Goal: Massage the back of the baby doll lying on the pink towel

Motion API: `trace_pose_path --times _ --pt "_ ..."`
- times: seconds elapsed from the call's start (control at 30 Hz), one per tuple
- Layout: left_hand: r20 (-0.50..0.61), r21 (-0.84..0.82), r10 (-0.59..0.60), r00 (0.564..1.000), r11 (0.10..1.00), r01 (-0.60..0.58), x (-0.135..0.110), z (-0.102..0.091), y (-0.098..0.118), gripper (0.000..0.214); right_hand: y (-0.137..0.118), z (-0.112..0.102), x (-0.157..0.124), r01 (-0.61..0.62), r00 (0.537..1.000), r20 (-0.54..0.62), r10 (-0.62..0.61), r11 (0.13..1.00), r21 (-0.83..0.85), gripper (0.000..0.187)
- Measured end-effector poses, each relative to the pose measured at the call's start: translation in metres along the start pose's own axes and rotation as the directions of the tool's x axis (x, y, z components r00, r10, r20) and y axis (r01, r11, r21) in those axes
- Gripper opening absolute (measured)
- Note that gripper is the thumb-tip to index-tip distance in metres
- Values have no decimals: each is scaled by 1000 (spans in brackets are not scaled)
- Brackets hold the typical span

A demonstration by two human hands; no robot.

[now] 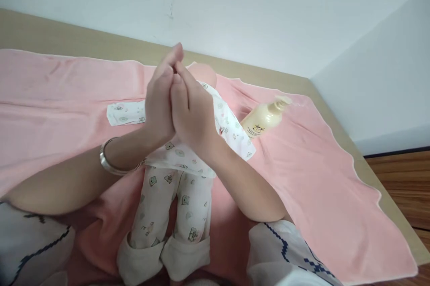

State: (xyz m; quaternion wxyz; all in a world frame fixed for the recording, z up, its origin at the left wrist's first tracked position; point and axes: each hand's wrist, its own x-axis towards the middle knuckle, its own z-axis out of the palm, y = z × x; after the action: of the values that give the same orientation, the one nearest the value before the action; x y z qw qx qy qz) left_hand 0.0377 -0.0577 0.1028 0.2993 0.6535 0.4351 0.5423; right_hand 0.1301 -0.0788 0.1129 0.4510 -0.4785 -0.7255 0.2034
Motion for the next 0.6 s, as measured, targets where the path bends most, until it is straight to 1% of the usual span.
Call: trace_pose_path --times 0.03,0.07,0.13,0.2,0.3,0.37,0.43,0.5,0.6 --pt "21 31 -7 1000 1000 6 8 5 -17 52 13 4 8 14 998 -57 -9 996 84 40" --pt "30 74 -15 999 997 13 16 11 -33 49 26 9 14 7 996 -89 1 996 91 37" --pt "26 164 -53 998 985 48 26 19 -59 46 48 17 24 -65 993 -95 70 996 57 33" --pt "16 175 -67 998 983 63 29 23 -75 44 62 22 27 -133 988 -79 133 991 -4 32" --pt "-17 137 -33 999 990 35 24 24 -82 39 67 25 25 -153 986 -69 149 987 -57 33" --pt "-42 132 -7 999 991 12 20 22 -81 37 65 26 22 -147 988 -61 141 983 -113 35" --pt "-46 166 -1 999 986 9 16 19 -79 37 62 25 20 -148 989 -49 141 968 -201 38" --pt "-14 226 -13 1000 974 16 14 15 -78 37 62 24 18 -153 988 -37 148 950 -271 41" --pt "64 326 -36 997 945 13 12 8 -84 30 69 20 16 -155 988 -21 156 938 -311 44"
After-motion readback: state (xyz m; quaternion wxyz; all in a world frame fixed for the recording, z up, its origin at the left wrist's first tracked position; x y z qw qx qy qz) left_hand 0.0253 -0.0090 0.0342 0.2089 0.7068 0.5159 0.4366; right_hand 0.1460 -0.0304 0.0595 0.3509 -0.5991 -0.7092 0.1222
